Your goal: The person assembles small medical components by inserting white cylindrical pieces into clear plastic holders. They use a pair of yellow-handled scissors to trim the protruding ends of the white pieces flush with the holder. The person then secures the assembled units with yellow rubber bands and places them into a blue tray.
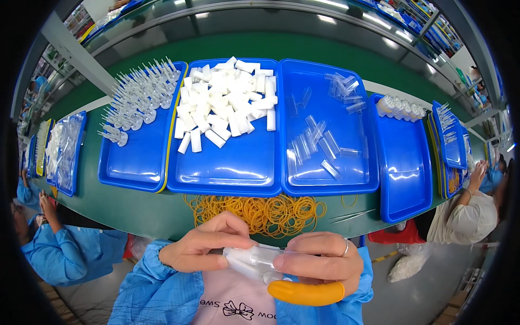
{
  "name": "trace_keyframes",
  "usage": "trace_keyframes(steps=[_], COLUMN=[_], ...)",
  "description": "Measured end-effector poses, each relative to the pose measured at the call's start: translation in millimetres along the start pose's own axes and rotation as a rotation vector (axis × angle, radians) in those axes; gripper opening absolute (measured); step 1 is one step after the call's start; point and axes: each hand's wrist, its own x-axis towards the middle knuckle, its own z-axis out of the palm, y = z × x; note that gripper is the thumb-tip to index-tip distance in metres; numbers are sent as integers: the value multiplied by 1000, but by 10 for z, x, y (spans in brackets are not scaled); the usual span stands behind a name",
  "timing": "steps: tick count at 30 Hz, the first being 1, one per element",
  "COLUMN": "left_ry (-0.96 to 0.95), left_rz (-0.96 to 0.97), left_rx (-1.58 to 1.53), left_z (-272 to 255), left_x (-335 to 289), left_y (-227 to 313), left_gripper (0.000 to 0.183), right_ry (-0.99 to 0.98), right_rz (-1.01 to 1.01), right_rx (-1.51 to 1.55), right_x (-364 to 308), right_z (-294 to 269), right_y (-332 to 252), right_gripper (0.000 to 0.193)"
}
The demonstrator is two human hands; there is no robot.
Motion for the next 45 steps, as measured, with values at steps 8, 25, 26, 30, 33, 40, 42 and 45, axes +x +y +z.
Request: trace_keyframes(steps=[8, 25, 26, 30, 33, 40, 42, 45], left_ry=[198, 340, 462, 590, 625, 689, 669, 712], left_rz=[-19, 109, 111, 179, 151, 203, 182, 177], left_rx=[333, 27, -7, -98, 20, 7, 89, 57], left_z=[55, 64, 113, 96, 61, 33, 2, 7], left_x=[7, 37, 39, 79, 76, 82, 46, 82], left_y=[160, 91, 82, -57, -151, -338, -409, -388], left_gripper=[40, 42, 44, 51, 43, 38, 41, 42], right_ry=[-85, 71, 145, 286, 289, 381, 380, 337], right_rz=[-55, 252, 407, 618, 655, 870, 806, 803], right_rx=[-108, -83, -84, 340, 340, 481, 561, 500], right_x=[105, 80, 80, 63, 42, -101, -152, -221], right_z=[6, 79, 132, 172, 190, 305, 278, 251], right_y=[0, -103, -118, -31, 109, 356, 422, 462], right_gripper=[22, 22, 23, 26, 28, 25, 24, 22])
